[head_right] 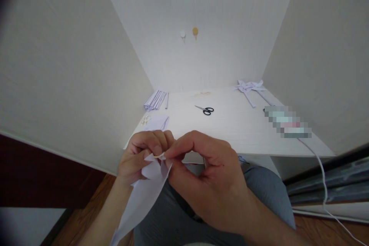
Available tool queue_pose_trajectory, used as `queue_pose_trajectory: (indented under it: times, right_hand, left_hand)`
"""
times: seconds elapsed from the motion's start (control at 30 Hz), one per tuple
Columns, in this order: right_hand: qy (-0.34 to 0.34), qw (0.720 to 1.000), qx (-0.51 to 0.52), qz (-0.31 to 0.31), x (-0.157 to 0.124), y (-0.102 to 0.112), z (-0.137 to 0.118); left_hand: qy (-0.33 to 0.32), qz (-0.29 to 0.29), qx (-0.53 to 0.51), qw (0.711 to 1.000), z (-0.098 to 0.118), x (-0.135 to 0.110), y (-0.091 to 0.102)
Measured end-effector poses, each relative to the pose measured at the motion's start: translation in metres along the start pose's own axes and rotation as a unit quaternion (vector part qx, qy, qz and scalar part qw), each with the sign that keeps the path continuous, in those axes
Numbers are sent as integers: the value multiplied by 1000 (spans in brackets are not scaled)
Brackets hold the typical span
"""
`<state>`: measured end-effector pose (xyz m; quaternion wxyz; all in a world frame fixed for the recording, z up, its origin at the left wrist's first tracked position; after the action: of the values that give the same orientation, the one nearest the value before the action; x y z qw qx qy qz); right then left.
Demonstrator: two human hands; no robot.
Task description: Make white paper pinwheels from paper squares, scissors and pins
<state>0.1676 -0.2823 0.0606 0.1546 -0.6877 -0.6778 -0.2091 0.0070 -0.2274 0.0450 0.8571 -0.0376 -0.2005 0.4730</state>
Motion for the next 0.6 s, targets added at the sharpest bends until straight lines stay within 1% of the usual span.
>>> queue_pose_trajectory:
  times: [0.2, 0.23, 0.3, 0.37, 0.47, 0.6]
  right_hand:
    - [51, 998, -22, 0, 1, 0, -5]
    - [62, 998, -23, -1, 2, -1, -7]
    - [89, 996, -20, -3, 5, -4, -13]
    - [116, 993, -22, -2, 7, -8, -21]
    - [146, 988, -39, 8, 8, -13, -30]
    - [146, 988, -57, 15, 7, -17, -33]
  left_hand:
    - [-29, -14, -23, 999, -6, 3, 0]
    - [-40, -15, -28, 999, -7, 4, -1]
    - [-96, -26, -59, 993, -7, 5, -2]
    - [-139, -46, -84, 986, -6, 6, -3]
    - [-167, -56, -100, 979, -5, 4, -1]
    - [-198, -43, -101, 974, -4, -1, 6]
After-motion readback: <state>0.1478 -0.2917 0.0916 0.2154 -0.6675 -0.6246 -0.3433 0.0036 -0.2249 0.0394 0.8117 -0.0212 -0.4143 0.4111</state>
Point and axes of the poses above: each hand's wrist, its own x-axis towards the middle knuckle, its own y-axis out of the back of the hand, z = x × y, the point moved 3 cm from there along x, towards the middle knuckle, and after that the axes turned 6 degrees about -x, right-handed, at the moved point
